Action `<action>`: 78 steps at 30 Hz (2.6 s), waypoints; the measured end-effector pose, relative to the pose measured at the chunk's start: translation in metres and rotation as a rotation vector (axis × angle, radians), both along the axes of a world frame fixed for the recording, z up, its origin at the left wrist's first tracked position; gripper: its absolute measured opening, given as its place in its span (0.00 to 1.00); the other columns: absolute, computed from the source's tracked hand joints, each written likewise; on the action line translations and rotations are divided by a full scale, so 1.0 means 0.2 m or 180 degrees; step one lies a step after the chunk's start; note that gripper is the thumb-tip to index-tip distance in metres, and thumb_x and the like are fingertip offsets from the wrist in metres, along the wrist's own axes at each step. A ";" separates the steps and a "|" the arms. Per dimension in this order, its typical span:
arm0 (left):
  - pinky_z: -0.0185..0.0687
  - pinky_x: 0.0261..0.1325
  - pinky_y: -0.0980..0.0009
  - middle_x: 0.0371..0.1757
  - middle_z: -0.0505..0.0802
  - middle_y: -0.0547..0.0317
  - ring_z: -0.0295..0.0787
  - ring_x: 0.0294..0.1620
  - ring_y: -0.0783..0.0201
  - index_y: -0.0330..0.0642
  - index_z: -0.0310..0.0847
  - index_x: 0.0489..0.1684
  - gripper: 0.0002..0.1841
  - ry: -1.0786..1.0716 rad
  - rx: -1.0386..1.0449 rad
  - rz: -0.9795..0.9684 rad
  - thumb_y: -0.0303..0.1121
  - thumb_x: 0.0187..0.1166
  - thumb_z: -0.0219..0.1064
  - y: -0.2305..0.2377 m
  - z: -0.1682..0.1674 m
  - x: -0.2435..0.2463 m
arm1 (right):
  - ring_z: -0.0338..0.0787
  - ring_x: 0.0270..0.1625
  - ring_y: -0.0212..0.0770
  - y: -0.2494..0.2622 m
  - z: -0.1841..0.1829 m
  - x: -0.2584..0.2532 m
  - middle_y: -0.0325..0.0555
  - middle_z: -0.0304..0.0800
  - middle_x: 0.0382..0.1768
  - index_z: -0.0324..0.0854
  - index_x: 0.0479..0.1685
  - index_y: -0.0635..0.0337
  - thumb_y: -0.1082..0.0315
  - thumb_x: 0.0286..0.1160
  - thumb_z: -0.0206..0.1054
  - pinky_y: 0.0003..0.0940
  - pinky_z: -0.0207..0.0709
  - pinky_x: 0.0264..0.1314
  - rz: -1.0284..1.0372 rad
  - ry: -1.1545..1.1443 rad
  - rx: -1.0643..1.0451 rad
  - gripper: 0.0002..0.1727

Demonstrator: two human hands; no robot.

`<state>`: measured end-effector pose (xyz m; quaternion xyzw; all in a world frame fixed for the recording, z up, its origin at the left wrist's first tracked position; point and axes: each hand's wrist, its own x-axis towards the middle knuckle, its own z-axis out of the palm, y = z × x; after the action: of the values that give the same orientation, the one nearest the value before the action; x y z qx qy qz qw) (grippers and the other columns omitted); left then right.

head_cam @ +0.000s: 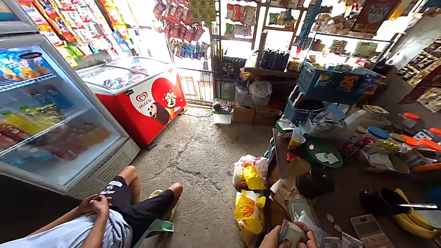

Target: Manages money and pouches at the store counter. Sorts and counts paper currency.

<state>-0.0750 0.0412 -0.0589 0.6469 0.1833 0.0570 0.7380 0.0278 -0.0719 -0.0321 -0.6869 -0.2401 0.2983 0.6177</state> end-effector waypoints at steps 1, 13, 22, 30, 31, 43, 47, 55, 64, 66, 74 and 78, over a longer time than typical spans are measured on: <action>0.82 0.68 0.51 0.58 0.89 0.33 0.90 0.59 0.49 0.23 0.70 0.71 0.20 -0.0036 0.0159 0.0009 0.30 0.89 0.57 0.00 -0.01 0.00 | 0.82 0.62 0.27 0.00 0.00 0.00 0.57 0.75 0.65 0.57 0.77 0.80 0.83 0.73 0.45 0.24 0.77 0.67 0.0016 -0.0014 -0.0011 0.28; 0.80 0.70 0.55 0.58 0.88 0.33 0.89 0.60 0.52 0.21 0.71 0.69 0.18 -0.0322 0.0249 0.0039 0.26 0.88 0.56 -0.05 -0.02 0.04 | 0.79 0.67 0.29 -0.05 -0.05 0.02 0.62 0.70 0.71 0.40 0.88 0.76 0.80 0.76 0.48 0.25 0.74 0.71 -0.0347 0.0230 0.0037 0.37; 0.84 0.69 0.63 0.62 0.89 0.42 0.89 0.61 0.62 0.26 0.72 0.73 0.21 -0.0134 0.0332 -0.0115 0.31 0.86 0.60 -0.10 0.01 0.14 | 0.80 0.76 0.36 -0.17 0.02 0.05 0.66 0.75 0.77 0.57 0.84 0.79 0.71 0.87 0.52 0.28 0.71 0.81 -0.0583 0.0221 -0.0351 0.29; 0.91 0.55 0.62 0.70 0.84 0.45 0.93 0.49 0.62 0.29 0.26 0.90 0.45 -0.0051 -0.0254 0.0175 0.53 0.88 0.47 -0.06 0.04 0.45 | 0.86 0.63 0.31 -0.58 0.01 0.23 0.55 0.82 0.64 0.60 0.79 0.78 0.70 0.87 0.47 0.30 0.81 0.69 -0.1968 0.0766 0.0020 0.26; 0.91 0.57 0.62 0.71 0.84 0.47 0.94 0.49 0.64 0.33 0.20 0.90 0.42 -0.0251 -0.0131 0.0528 0.52 0.90 0.42 0.03 0.07 0.51 | 0.86 0.62 0.32 -0.65 0.00 0.24 0.53 0.82 0.62 0.61 0.78 0.77 0.70 0.87 0.47 0.31 0.82 0.67 -0.2188 0.0789 0.0014 0.25; 0.81 0.62 0.60 0.70 0.76 0.40 0.82 0.62 0.53 0.31 0.58 0.79 0.22 0.2553 -0.1730 0.0349 0.37 0.94 0.42 -0.57 -0.10 0.77 | 0.88 0.56 0.34 -1.19 -0.22 0.27 0.47 0.84 0.57 0.63 0.73 0.65 0.67 0.85 0.42 0.33 0.84 0.59 -0.3390 0.1541 0.0487 0.22; 0.76 0.69 0.56 0.82 0.72 0.40 0.78 0.73 0.51 0.37 0.52 0.87 0.27 0.2725 -0.1464 0.0263 0.43 0.95 0.41 -0.63 -0.08 0.88 | 0.77 0.78 0.40 -1.22 -0.31 0.35 0.61 0.75 0.77 0.71 0.70 0.82 0.70 0.76 0.48 0.36 0.73 0.79 -0.2191 0.0208 -0.0223 0.27; 0.76 0.56 0.63 0.66 0.83 0.49 0.82 0.56 0.61 0.40 0.64 0.77 0.21 0.2924 -0.1128 0.0347 0.42 0.95 0.44 -0.71 -0.07 1.00 | 0.66 0.88 0.54 -1.14 -0.40 0.71 0.66 0.61 0.87 0.79 0.70 0.76 0.69 0.73 0.56 0.43 0.60 0.88 -0.0404 0.0108 -0.1023 0.27; 0.81 0.42 0.67 0.48 0.85 0.45 0.82 0.37 0.63 0.27 0.67 0.73 0.29 0.2383 -0.0221 0.0371 0.42 0.84 0.69 -0.76 -0.21 1.04 | 0.68 0.85 0.65 -1.15 -0.41 0.53 0.73 0.74 0.77 0.86 0.54 0.77 0.67 0.66 0.62 0.54 0.64 0.84 -0.0178 -0.0359 -0.1035 0.22; 0.75 0.35 0.72 0.34 0.83 0.56 0.78 0.30 0.68 0.31 0.78 0.57 0.22 0.2481 -0.0151 0.0309 0.45 0.84 0.69 -0.75 -0.20 1.07 | 0.68 0.84 0.66 -1.15 -0.41 0.51 0.73 0.74 0.76 0.86 0.51 0.76 0.66 0.66 0.63 0.57 0.67 0.81 -0.0102 -0.0398 -0.1065 0.21; 0.77 0.26 0.73 0.30 0.81 0.56 0.77 0.21 0.68 0.34 0.73 0.56 0.22 0.2721 -0.0167 -0.0040 0.44 0.80 0.73 -0.77 -0.21 1.11 | 0.72 0.81 0.66 -1.11 -0.41 0.42 0.69 0.80 0.70 0.87 0.49 0.74 0.64 0.65 0.66 0.59 0.72 0.75 0.0027 -0.0558 -0.1206 0.20; 0.75 0.28 0.70 0.37 0.84 0.52 0.76 0.25 0.67 0.31 0.76 0.58 0.24 0.2670 0.0306 -0.0441 0.43 0.78 0.75 -0.77 -0.23 1.11 | 0.72 0.81 0.65 -1.10 -0.40 0.37 0.68 0.80 0.71 0.87 0.52 0.73 0.63 0.66 0.66 0.59 0.72 0.76 0.0129 -0.0549 -0.1300 0.22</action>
<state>0.1471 -0.1133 -0.1046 0.6585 0.4208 -0.2523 0.5706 0.1018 -0.2916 -0.1112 -0.8157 -0.2404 0.2933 0.4368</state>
